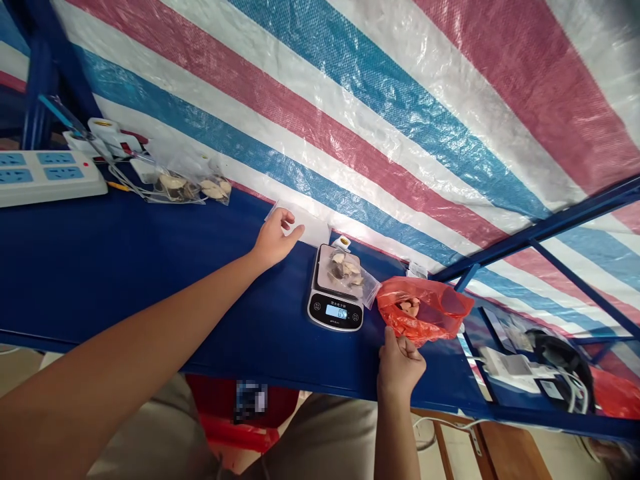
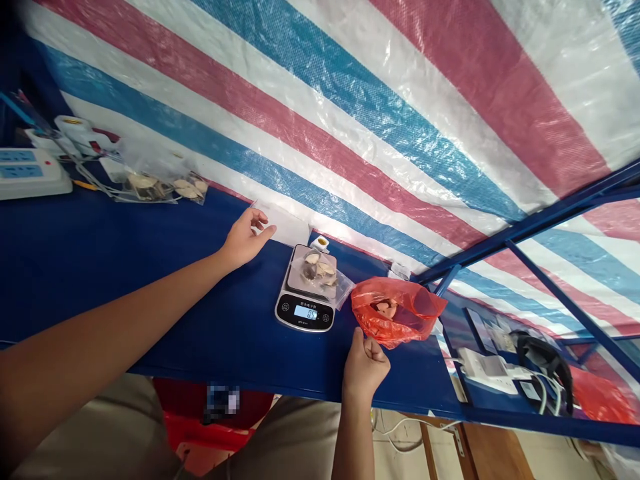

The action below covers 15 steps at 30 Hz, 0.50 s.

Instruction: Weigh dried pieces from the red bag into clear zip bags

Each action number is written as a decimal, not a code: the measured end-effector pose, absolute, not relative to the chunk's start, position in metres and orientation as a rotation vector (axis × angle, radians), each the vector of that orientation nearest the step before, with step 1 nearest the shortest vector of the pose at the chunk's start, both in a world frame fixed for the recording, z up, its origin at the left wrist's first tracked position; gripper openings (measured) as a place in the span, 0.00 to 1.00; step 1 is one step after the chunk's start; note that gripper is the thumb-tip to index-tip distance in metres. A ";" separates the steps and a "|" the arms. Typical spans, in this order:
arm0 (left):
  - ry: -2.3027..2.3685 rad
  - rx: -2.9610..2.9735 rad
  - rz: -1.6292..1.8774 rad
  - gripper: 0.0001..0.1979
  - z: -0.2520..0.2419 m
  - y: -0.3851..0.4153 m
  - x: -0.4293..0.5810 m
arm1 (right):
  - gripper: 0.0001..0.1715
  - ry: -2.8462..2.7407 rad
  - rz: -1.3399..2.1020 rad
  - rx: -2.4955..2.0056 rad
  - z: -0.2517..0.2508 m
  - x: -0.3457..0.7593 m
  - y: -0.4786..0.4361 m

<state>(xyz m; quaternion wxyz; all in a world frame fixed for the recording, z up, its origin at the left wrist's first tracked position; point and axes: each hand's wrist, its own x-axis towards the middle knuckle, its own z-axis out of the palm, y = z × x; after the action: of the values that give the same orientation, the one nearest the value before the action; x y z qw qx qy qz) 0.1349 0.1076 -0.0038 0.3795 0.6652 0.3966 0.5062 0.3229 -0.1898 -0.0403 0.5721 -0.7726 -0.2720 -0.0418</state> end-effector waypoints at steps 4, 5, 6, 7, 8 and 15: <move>1.044 1.691 1.321 0.16 -0.001 0.104 0.132 | 0.35 -0.508 -0.026 -1.742 -0.041 0.323 -0.188; 1.028 1.705 1.315 0.17 0.000 0.104 0.132 | 0.35 -0.497 0.000 -1.730 -0.040 0.322 -0.187; 1.007 1.720 1.309 0.19 0.000 0.103 0.132 | 0.35 -0.492 0.023 -1.724 -0.040 0.322 -0.186; 0.988 1.732 1.307 0.21 0.001 0.102 0.131 | 0.35 -0.489 0.042 -1.724 -0.039 0.322 -0.186; 0.975 1.738 1.309 0.23 0.001 0.102 0.132 | 0.35 -0.485 0.059 -1.728 -0.039 0.322 -0.185; 0.984 1.718 1.274 0.30 0.001 0.102 0.136 | 0.34 -0.496 0.131 -1.745 -0.036 0.320 -0.186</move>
<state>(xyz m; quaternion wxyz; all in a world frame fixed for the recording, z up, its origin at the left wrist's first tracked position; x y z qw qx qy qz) 0.1360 0.1017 0.0010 0.3834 0.6739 0.3861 0.4998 0.3198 -0.1856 -0.0360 0.6144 -0.7570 -0.2151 0.0566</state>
